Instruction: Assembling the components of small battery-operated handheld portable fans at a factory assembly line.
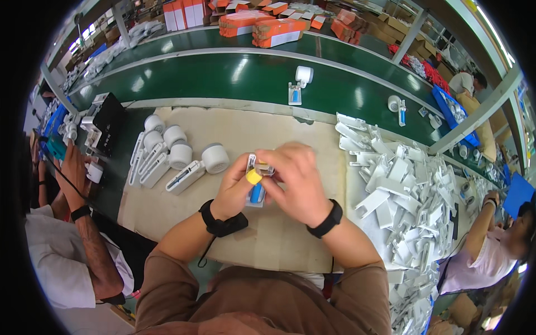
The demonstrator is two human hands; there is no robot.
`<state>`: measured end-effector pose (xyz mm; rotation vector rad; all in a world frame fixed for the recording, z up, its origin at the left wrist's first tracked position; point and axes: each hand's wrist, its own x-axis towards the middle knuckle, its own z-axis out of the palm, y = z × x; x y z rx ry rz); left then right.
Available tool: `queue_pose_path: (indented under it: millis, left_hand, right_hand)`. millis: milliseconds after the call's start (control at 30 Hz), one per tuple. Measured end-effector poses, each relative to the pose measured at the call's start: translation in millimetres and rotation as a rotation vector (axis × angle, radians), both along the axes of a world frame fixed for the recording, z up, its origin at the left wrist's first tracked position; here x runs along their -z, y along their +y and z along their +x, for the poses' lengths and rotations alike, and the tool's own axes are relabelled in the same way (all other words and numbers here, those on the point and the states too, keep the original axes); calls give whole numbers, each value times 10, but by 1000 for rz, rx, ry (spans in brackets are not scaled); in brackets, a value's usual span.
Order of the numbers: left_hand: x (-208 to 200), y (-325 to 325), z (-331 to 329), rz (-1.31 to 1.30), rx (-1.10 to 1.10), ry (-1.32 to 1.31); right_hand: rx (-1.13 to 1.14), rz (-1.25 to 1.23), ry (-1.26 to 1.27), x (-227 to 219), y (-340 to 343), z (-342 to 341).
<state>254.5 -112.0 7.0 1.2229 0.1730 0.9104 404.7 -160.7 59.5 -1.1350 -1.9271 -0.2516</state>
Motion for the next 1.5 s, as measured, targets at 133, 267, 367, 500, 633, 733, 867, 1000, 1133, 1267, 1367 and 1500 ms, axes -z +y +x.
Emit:
queue_pose_path:
  millis: [133,267,367,500,633,733,867,1000,1133,1267,1367,1500]
  left_hand:
    - [-20,84,-47,-156,170,-160]
    - [23,93,-26,-103,172,-109]
    - [32,94,-27,-77,165,-92]
    - [45,120,-17,-33,177,-37]
    - [-67,120,2,-218,184,-46]
    - [-80,209,-51,-315,197,-56]
    - [-9,300,-81,-226,28,166]
    - [-109,141,-40,-245,153,292]
    - [-74,207,-51,-268,162,277]
    - [-122,123,-35,-293,108,273]
    - [-125,149,-43,-280,66,321]
    - [-154,142,-65,-274,67,344]
  right_hand:
    - [-281,-449,401,92,-64,214]
    - [-477,-683,618,277,-36,285]
    - [-512,-696,668,360,-25,337]
    - [-510,-714,619,405,11,390]
    - [-817,-1068,1120,683,96,561]
    - [-872,-1333,1298,607,99,530]
    - [-349,-1003,852,225,13,689]
    - [-138,-436,181,-56,26,690]
    - [-95,-342,47,-48,63,641]
    - [-62,-325,48,-63,-3,613]
    - [-41,-276,-23,-50,-7,604]
    - [-86,-50,-222,-35,-33,631]
